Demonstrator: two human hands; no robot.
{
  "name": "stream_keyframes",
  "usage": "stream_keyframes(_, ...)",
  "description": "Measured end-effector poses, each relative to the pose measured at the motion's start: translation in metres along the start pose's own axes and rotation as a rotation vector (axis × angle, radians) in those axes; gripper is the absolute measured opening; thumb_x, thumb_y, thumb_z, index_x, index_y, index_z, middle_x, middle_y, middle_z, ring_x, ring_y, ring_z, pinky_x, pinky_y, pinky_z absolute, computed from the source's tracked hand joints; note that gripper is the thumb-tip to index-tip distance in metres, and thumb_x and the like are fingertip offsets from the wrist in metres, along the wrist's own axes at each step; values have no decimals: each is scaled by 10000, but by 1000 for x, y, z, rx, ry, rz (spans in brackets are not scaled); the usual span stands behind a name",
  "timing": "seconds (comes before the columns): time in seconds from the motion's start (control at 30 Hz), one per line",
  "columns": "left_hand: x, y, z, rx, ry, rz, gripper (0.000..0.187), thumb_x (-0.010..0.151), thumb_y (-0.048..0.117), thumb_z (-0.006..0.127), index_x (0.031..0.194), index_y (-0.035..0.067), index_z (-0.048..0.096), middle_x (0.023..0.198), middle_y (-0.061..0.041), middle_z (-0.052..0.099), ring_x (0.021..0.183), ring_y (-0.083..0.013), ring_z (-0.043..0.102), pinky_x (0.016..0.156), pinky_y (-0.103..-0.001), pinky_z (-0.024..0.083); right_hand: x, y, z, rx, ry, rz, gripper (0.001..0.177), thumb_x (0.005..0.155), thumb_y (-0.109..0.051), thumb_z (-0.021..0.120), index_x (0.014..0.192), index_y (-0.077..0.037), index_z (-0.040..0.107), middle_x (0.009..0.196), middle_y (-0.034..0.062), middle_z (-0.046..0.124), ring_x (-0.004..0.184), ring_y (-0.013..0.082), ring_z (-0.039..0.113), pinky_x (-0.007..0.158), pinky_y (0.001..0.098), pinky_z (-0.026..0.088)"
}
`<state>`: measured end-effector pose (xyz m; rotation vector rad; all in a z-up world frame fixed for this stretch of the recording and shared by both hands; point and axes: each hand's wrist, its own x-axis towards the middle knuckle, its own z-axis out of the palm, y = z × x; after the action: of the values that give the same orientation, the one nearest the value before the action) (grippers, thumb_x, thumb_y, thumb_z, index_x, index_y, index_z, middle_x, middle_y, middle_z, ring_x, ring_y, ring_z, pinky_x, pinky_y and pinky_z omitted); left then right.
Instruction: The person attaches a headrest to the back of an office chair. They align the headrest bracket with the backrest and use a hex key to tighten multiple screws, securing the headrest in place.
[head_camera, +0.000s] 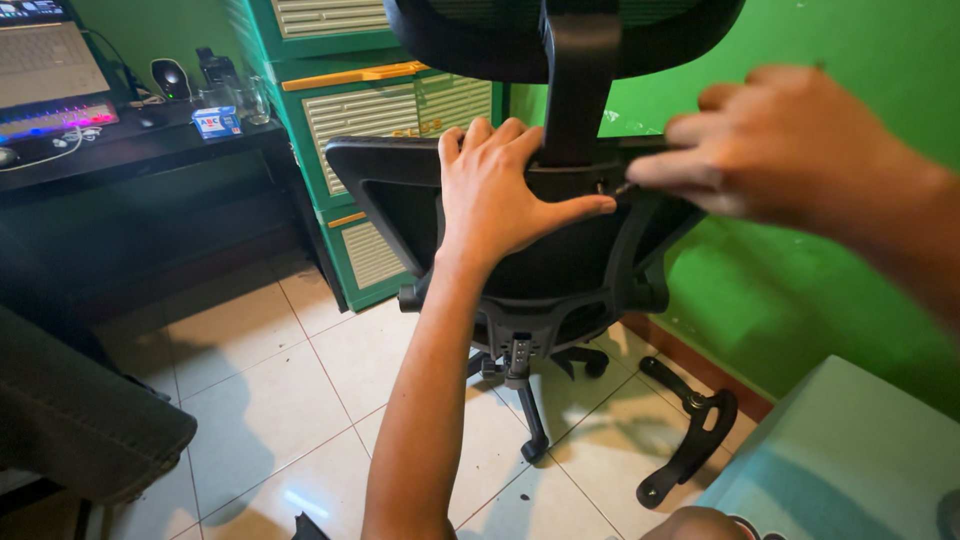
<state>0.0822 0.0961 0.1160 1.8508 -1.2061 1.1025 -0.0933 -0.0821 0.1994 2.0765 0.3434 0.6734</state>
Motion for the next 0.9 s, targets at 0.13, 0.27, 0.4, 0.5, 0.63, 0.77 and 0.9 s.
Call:
stream_keyframes(0.13,-2,0,2,8,24,12,824,634,846,769,938,81,754,891,-44,633,953,-275,566,906,-439,361,3,8,-2,9,-48,10,218,821,-431,726,1033,-458,769,759,-96,660,802,167,680,668,348,505)
stream_keyframes(0.27,-2,0,6,-3,84,42,784,649,835,784,890,90,752,865,-33,624,926,-263,567,918,-446,360,-3,5,11,150,52,58,194,829,-434,738,1005,-378,797,757,-69,668,762,206,657,632,373,471)
stream_keyframes(0.4,0,1,9,-9,116,39,782,619,828,795,845,82,738,852,-25,621,913,-265,570,890,-435,359,-12,2,26,86,148,54,166,859,-426,749,966,-317,815,716,-54,651,703,201,644,592,367,448)
stream_keyframes(0.5,-1,4,9,-9,117,35,766,622,820,801,824,84,730,843,-23,616,903,-260,571,892,-435,356,-16,12,34,151,225,58,253,912,-504,736,906,-257,790,723,-46,627,709,204,634,603,357,430)
stream_keyframes(0.63,-2,6,9,-9,138,42,741,628,811,803,831,101,735,834,-12,611,898,-245,570,909,-437,352,-20,29,50,-41,271,91,556,838,-708,687,650,-188,627,654,-28,566,642,203,596,599,342,410)
stream_keyframes(0.77,-1,7,11,-6,116,38,735,629,810,803,830,106,737,833,-15,614,894,-240,574,900,-430,349,-30,22,84,-51,384,149,668,894,-733,634,572,-166,488,552,11,470,533,227,518,530,356,355)
stream_keyframes(0.9,-2,6,14,1,139,51,764,635,821,802,850,90,736,854,-22,626,889,-241,576,911,-428,354,-48,-9,129,33,492,308,701,977,-727,579,612,-151,418,579,25,427,509,213,438,472,339,287)
